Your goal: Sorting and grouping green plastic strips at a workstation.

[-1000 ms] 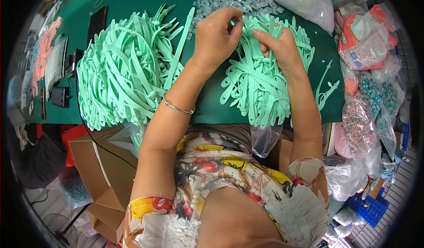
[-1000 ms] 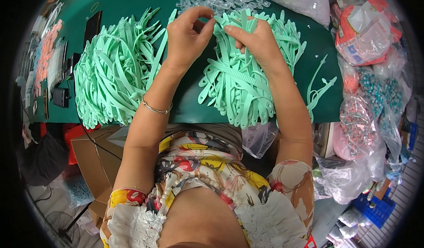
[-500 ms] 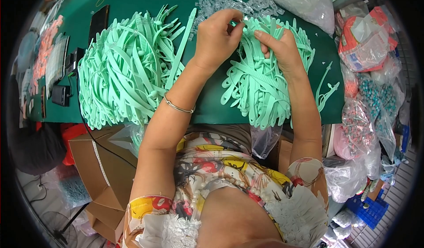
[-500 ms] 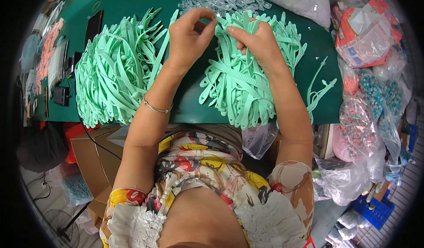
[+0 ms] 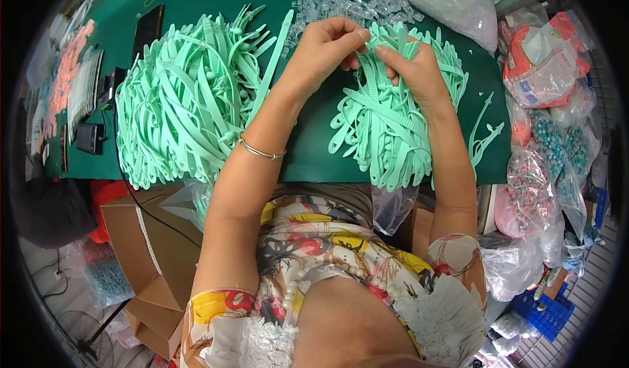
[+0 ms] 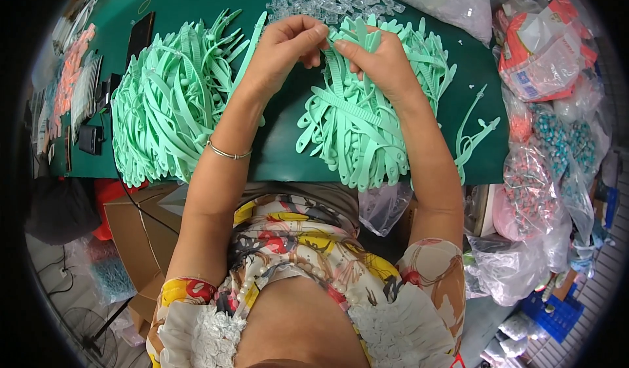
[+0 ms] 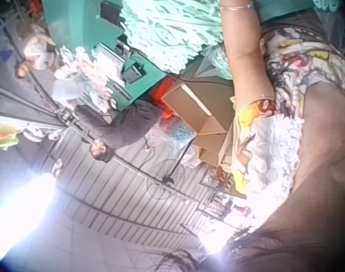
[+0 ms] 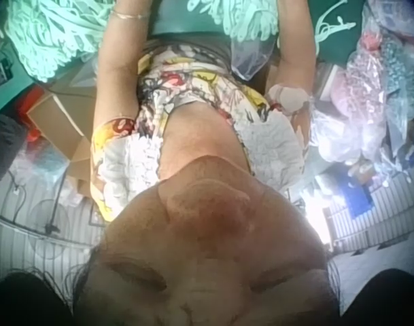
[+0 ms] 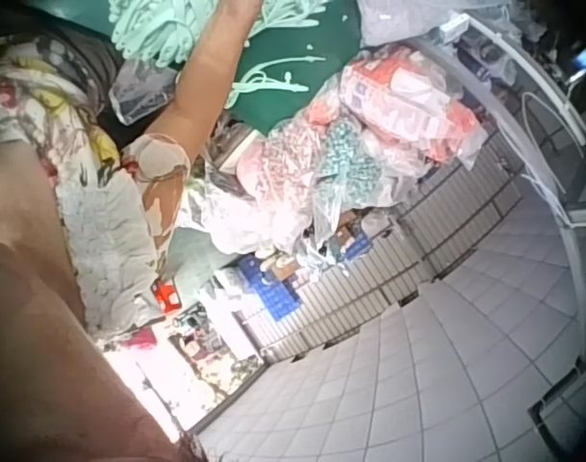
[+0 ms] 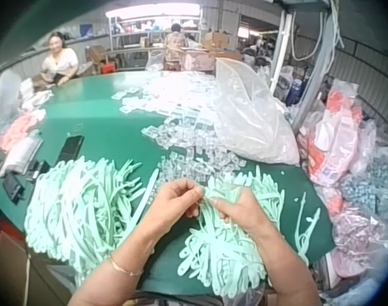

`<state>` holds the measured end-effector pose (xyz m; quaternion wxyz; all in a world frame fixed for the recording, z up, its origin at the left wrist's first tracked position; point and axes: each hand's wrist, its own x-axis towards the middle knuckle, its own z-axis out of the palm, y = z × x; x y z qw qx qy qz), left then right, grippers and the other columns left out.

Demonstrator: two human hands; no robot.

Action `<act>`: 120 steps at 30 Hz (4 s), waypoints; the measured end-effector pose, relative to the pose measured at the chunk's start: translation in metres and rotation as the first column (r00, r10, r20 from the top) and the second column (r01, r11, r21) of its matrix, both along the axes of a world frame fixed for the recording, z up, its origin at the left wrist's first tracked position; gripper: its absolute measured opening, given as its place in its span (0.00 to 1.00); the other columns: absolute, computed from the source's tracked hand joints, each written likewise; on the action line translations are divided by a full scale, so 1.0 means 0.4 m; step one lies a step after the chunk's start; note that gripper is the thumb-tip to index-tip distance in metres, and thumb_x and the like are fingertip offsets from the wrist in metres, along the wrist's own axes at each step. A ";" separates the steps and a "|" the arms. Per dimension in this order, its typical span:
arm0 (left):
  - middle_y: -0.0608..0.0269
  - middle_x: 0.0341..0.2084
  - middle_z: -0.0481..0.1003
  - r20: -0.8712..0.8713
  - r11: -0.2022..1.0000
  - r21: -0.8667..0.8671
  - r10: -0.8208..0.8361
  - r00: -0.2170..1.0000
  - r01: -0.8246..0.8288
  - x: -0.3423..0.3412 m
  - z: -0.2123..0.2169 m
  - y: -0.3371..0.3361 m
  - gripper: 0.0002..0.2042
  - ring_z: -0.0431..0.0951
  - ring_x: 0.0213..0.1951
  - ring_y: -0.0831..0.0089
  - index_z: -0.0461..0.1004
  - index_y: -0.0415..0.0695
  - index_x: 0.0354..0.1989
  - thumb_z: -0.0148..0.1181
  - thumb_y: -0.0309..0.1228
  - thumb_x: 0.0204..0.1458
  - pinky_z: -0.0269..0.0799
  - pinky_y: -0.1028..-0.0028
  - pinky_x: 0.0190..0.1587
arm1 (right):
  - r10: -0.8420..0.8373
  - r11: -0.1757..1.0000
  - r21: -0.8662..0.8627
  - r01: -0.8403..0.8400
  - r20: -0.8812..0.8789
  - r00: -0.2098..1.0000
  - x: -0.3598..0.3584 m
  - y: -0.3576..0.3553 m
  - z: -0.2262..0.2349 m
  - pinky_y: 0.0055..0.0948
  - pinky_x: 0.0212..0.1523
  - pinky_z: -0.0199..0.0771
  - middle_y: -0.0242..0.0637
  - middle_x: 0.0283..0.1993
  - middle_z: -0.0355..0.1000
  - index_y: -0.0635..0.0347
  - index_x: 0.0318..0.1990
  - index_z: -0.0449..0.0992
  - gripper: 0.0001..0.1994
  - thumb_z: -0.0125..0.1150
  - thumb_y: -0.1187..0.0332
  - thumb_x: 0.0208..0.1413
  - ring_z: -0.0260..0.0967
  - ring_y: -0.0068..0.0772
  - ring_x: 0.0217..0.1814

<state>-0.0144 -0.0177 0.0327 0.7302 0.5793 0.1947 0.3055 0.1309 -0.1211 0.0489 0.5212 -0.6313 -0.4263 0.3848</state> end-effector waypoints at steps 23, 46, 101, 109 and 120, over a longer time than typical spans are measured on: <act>0.74 0.15 0.64 -0.176 0.999 0.001 -0.041 0.984 0.041 0.020 -0.016 -0.017 0.09 0.58 0.18 0.87 0.70 0.42 0.22 0.56 0.32 0.49 0.48 0.84 0.20 | -0.009 0.997 0.077 -0.006 0.197 0.980 -0.004 0.004 -0.027 0.16 0.30 0.66 0.28 0.28 0.72 0.67 0.37 0.75 0.14 0.68 0.71 0.42 0.65 0.14 0.28; 0.74 0.15 0.63 -0.007 0.982 -0.186 0.023 1.000 -0.024 0.001 -0.024 0.012 0.07 0.54 0.16 0.86 0.70 0.42 0.24 0.56 0.31 0.49 0.46 0.84 0.18 | -0.069 0.997 0.046 0.066 0.071 0.995 0.002 0.001 -0.031 0.17 0.18 0.61 0.29 0.23 0.68 0.66 0.36 0.73 0.14 0.65 0.66 0.44 0.61 0.15 0.18; 0.67 0.26 0.74 -0.224 0.994 0.075 0.099 0.969 -0.085 -0.057 -0.021 0.007 0.09 0.71 0.25 0.80 0.73 0.40 0.35 0.61 0.27 0.45 0.65 0.81 0.26 | 0.046 0.994 0.100 -0.044 -0.021 0.999 -0.020 0.000 -0.002 0.17 0.23 0.64 0.30 0.24 0.68 0.63 0.34 0.69 0.11 0.64 0.70 0.46 0.63 0.16 0.21; 0.67 0.27 0.74 -0.038 0.963 -0.267 -0.035 0.999 0.024 -0.044 -0.019 -0.002 0.09 0.73 0.27 0.81 0.71 0.38 0.38 0.59 0.25 0.48 0.69 0.83 0.29 | 0.065 0.992 0.105 -0.068 0.034 0.997 -0.014 0.003 -0.014 0.16 0.20 0.62 0.28 0.22 0.67 0.62 0.32 0.68 0.11 0.65 0.69 0.45 0.64 0.15 0.19; 0.65 0.29 0.74 -0.007 0.961 -0.268 -0.072 0.997 0.068 -0.043 -0.024 -0.009 0.09 0.74 0.28 0.80 0.71 0.37 0.38 0.60 0.24 0.48 0.72 0.82 0.30 | 0.061 0.992 0.109 -0.066 0.046 0.997 -0.019 0.004 -0.015 0.16 0.21 0.64 0.29 0.23 0.67 0.62 0.32 0.68 0.12 0.66 0.70 0.44 0.64 0.16 0.21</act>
